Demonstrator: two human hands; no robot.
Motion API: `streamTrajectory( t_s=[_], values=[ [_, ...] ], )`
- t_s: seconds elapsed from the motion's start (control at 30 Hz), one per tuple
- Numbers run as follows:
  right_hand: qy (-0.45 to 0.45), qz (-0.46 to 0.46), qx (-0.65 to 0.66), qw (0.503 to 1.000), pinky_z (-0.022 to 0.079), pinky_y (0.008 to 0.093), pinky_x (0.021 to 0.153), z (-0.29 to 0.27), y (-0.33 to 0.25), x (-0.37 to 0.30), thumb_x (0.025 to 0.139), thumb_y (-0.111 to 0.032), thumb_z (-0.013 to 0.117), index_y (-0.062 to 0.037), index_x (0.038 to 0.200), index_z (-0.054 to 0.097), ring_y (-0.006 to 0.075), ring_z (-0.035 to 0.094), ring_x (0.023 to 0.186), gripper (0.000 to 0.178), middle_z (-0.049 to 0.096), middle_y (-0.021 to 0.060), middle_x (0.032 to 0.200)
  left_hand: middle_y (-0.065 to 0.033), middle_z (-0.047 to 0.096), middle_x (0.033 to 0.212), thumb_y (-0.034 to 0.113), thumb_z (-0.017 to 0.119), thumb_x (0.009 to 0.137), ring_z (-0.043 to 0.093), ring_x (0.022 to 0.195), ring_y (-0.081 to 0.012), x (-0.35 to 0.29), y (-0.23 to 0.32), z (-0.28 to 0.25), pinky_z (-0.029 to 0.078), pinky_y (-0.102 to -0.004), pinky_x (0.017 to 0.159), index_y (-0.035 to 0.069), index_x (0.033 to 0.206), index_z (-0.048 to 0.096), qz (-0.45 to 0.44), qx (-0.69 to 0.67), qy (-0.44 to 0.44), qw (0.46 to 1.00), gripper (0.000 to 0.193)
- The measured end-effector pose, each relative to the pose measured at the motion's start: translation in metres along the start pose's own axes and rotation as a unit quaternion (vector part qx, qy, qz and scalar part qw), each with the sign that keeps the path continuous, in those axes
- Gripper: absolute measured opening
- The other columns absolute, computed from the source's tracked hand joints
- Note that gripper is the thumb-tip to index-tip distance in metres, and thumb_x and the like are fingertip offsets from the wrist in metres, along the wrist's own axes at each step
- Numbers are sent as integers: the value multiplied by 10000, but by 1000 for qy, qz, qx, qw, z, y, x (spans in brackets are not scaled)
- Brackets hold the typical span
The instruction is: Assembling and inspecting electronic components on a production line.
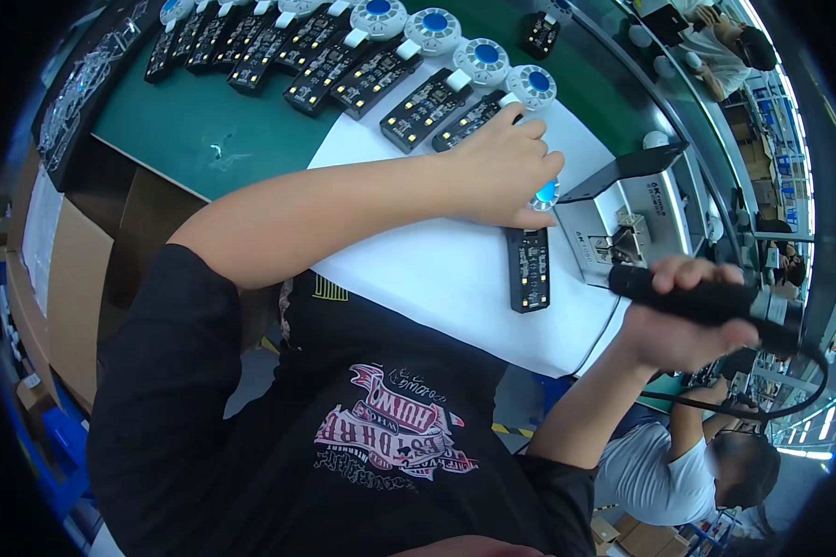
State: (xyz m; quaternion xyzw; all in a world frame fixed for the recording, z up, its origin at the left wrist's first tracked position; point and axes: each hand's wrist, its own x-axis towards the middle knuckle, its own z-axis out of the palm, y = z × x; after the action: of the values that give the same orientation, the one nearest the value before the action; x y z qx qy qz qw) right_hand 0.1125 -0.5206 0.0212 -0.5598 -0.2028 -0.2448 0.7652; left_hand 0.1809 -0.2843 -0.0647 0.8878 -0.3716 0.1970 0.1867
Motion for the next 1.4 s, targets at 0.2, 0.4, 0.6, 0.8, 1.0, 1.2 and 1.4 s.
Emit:
streamTrajectory(
  t_s=[0.2, 0.4, 0.6, 0.8, 1.0, 1.2, 1.4],
  values=[
    [-49, 39, 26, 998, 459, 357, 639, 19, -20, -49, 914, -758, 464, -18, 1296, 488, 194, 542, 608, 833, 580, 98, 813, -112, 659, 821, 571, 716, 815, 587, 962, -284, 1, 2, 2, 387, -442, 971, 24, 916, 623, -12, 6, 7, 1000, 563],
    [-63, 43, -2, 997, 466, 356, 652, 24, -10, -64, 907, -778, 445, -12, 1321, 479, 193, 551, 624, 872, 587, 99, 820, -112, 660, 818, 578, 719, 810, 590, 950, -281, -2, 1, 7, 394, -436, 955, 30, 914, 627, -14, 4, 8, 1000, 565],
    [-81, 42, 30, 995, 471, 354, 596, 28, -7, -68, 874, -797, 476, -14, 1342, 436, 216, 568, 588, 913, 609, 120, 818, -108, 657, 810, 579, 719, 806, 589, 942, -276, -2, 2, 3, 396, -424, 947, 40, 914, 635, -17, 20, 3, 1000, 556],
    [-112, 40, 51, 992, 449, 341, 616, 31, -6, -61, 881, -769, 514, -20, 1283, 478, 194, 555, 612, 851, 603, 97, 820, -106, 654, 814, 561, 730, 794, 583, 936, -282, 4, 0, -3, 392, -436, 951, 44, 914, 641, -27, 26, -2, 999, 538],
    [52, 40, 151, 986, 416, 309, 630, -50, -48, -55, 929, -708, 506, -40, 1226, 494, 152, 510, 617, 730, 576, 73, 796, -118, 652, 848, 554, 754, 760, 584, 929, -298, 7, 5, -27, 385, -472, 964, 42, 927, 651, 30, 63, 86, 994, 548],
    [134, -9, -56, 989, 449, 264, 537, -68, -31, -103, 987, -659, 439, -53, 1250, 450, 159, 543, 564, 661, 555, 73, 731, -194, 701, 990, 599, 721, 779, 671, 966, -355, 86, -65, -111, 526, -430, 861, -23, 1035, 676, -233, 79, 71, 967, 675],
    [141, 24, -84, 986, 449, 258, 517, -66, -26, -98, 977, -672, 446, -49, 1298, 411, 150, 538, 547, 701, 581, 81, 747, -192, 712, 1097, 628, 619, 859, 685, 1053, -333, 161, -177, -47, 566, -426, 864, 26, 1142, 699, -415, 126, -39, 900, 670]
  ],
)
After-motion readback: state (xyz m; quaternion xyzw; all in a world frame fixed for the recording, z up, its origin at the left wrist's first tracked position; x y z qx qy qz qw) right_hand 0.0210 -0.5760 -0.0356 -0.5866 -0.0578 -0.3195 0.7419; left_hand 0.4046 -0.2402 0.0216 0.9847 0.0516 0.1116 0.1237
